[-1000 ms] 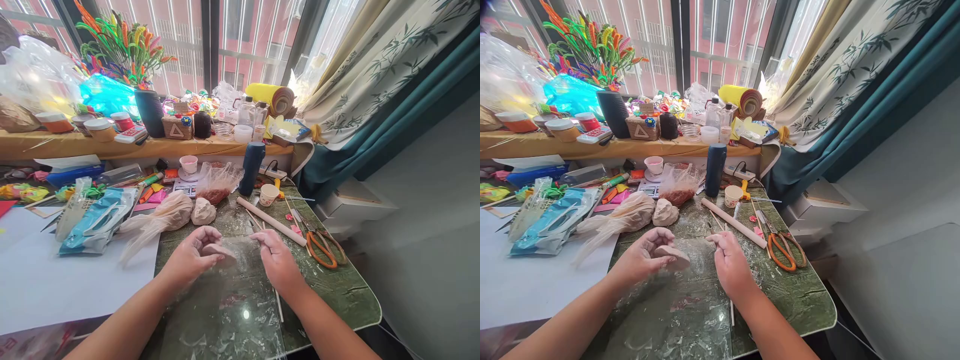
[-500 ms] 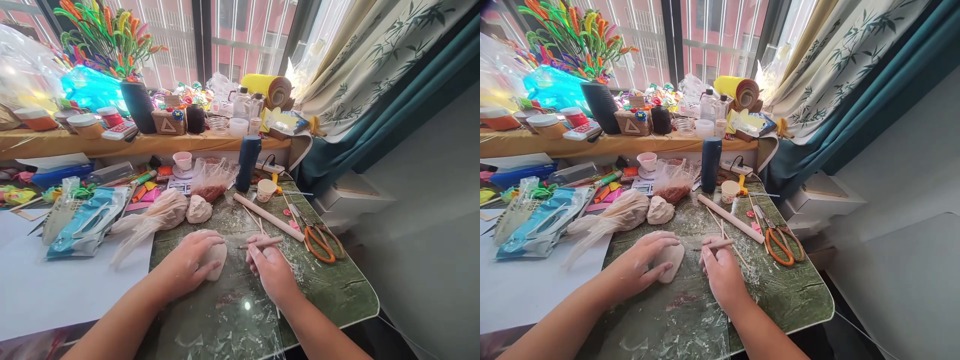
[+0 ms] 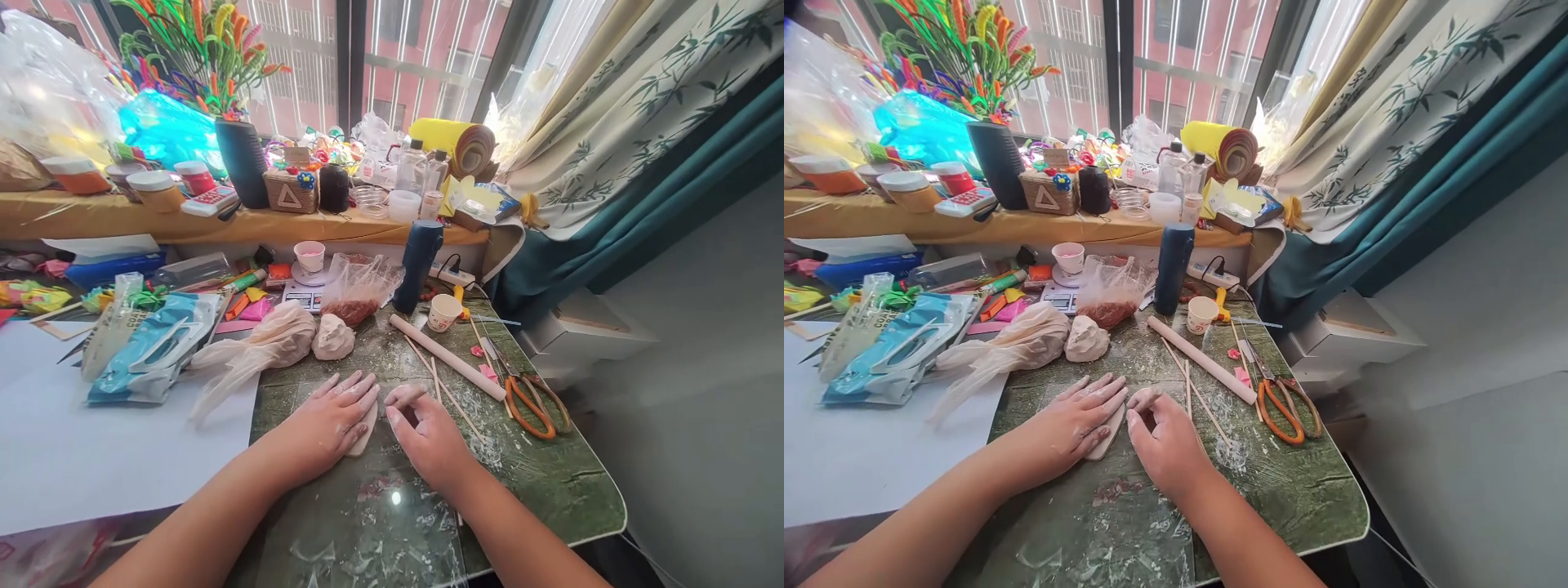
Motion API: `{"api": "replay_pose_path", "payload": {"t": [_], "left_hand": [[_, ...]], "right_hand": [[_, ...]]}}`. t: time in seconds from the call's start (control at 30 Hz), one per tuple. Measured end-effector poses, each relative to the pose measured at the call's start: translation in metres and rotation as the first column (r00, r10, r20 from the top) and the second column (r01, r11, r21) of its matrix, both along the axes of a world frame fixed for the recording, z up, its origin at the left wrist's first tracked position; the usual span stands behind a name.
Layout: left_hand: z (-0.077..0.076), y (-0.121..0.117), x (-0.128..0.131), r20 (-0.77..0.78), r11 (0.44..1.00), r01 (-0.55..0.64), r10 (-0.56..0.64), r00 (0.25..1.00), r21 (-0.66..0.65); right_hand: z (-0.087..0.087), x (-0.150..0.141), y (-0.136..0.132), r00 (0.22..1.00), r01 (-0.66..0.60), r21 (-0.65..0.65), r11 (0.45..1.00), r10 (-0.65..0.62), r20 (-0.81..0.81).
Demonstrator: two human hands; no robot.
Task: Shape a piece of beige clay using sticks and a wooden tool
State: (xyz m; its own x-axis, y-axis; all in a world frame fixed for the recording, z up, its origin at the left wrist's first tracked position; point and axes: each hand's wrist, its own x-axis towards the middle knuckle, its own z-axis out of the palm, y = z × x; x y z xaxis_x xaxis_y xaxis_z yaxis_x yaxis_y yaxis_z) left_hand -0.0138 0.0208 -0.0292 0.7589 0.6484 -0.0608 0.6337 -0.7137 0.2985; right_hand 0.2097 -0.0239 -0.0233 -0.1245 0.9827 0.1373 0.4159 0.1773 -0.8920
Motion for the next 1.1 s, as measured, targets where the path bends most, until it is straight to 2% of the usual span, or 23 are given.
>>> {"api": "replay_pose_path", "payload": {"t": [0.1, 0.37, 0.53, 0.63, 0.77, 0.87, 0.97, 1.1], "left_hand": [[0.003, -0.003, 0.001, 0.026, 1.000, -0.019, 0.019, 0.999, 0.002], [0.011, -0.012, 0.007, 0.094, 0.998, -0.064, 0.064, 0.993, -0.007], [0.004, -0.011, 0.008, 0.096, 0.998, -0.060, 0.056, 0.994, 0.035], [0.000, -0.010, 0.007, 0.100, 0.997, -0.058, 0.052, 0.994, 0.055], [0.005, -0.010, 0.005, 0.118, 0.999, -0.038, 0.034, 0.992, 0.026], [0.010, -0.010, 0.002, 0.129, 0.999, -0.032, 0.033, 0.991, -0.008], [0.011, -0.010, 0.002, 0.083, 0.998, -0.060, 0.061, 0.995, -0.023], [0.010, -0.009, 0.003, 0.048, 0.998, -0.056, 0.057, 0.997, -0.014]], "right_hand": [[-0.002, -0.001, -0.003, 1.000, -0.018, 0.093, 0.995, 0.016, 0.014], [-0.004, -0.015, -0.045, 0.938, -0.169, 0.236, 0.957, 0.083, 0.336], [-0.013, -0.019, -0.058, 0.931, -0.142, 0.357, 0.923, 0.001, 0.366], [-0.018, -0.022, -0.058, 0.918, -0.161, 0.372, 0.914, 0.000, 0.396], [-0.027, -0.018, -0.058, 0.876, -0.240, 0.366, 0.899, 0.038, 0.480], [-0.033, -0.012, -0.060, 0.879, -0.170, 0.436, 0.884, -0.064, 0.473], [-0.033, -0.012, -0.061, 0.878, -0.092, 0.427, 0.899, -0.130, 0.461], [-0.031, -0.022, -0.061, 0.845, -0.123, 0.427, 0.896, -0.132, 0.519]]}}
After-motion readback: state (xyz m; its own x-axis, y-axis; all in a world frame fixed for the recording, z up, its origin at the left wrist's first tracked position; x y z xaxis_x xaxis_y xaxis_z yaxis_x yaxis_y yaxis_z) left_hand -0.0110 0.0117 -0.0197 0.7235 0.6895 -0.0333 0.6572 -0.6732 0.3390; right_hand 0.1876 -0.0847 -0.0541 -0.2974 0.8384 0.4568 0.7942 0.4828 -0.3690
